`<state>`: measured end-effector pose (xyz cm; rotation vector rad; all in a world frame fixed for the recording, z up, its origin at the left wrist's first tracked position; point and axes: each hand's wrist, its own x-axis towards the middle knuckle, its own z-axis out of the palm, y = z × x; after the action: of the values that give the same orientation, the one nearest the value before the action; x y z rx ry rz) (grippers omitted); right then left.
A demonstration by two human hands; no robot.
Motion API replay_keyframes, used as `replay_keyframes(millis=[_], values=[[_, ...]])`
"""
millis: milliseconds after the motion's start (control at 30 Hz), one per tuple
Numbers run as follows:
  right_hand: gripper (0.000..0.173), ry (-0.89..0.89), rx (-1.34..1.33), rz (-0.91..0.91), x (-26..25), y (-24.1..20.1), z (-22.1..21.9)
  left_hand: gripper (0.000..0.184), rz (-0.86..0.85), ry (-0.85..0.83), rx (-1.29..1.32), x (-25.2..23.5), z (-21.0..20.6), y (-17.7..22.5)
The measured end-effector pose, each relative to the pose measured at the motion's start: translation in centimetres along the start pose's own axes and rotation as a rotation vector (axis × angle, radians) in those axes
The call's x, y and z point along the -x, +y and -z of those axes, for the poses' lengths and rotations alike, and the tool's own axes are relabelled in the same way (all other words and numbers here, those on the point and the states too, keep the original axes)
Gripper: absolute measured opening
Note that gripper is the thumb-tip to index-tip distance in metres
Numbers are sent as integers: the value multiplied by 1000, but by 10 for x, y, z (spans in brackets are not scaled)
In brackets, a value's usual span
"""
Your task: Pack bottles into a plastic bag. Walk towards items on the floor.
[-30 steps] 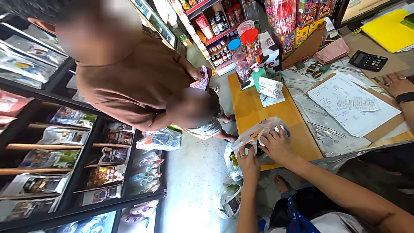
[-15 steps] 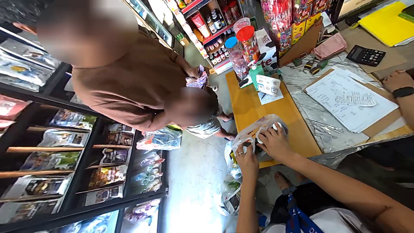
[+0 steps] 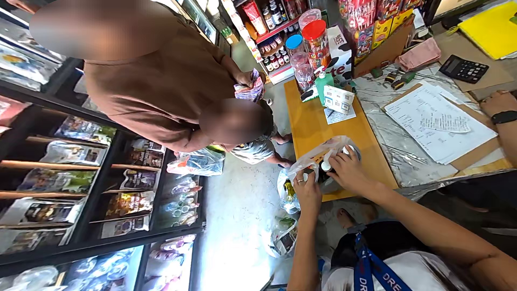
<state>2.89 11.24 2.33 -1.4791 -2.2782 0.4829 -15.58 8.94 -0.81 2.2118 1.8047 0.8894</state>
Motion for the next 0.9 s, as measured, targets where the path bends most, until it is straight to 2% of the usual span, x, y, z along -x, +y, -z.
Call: replay_keyframes(millis=[100,233,400,667,800,900], values=[[38,65,-153,16,7,7,13,23,-11,4,6,0,2,1],[38,297,-342,-46,12,12,32,22,2,-56,5,-1,7,3],[39,412,-408,-107,15,22,46,20,2,-89,4,-2,10,4],[28,427,-457,-120,8,30,52,25,0,-50,156,-3,20,0],[34,199,-373,-161,-4,33,53,35,36,-37,129,-4,24,0],[35,183,-353,-157,-12,32,42,44,102,-81,107,-6,23,-1]])
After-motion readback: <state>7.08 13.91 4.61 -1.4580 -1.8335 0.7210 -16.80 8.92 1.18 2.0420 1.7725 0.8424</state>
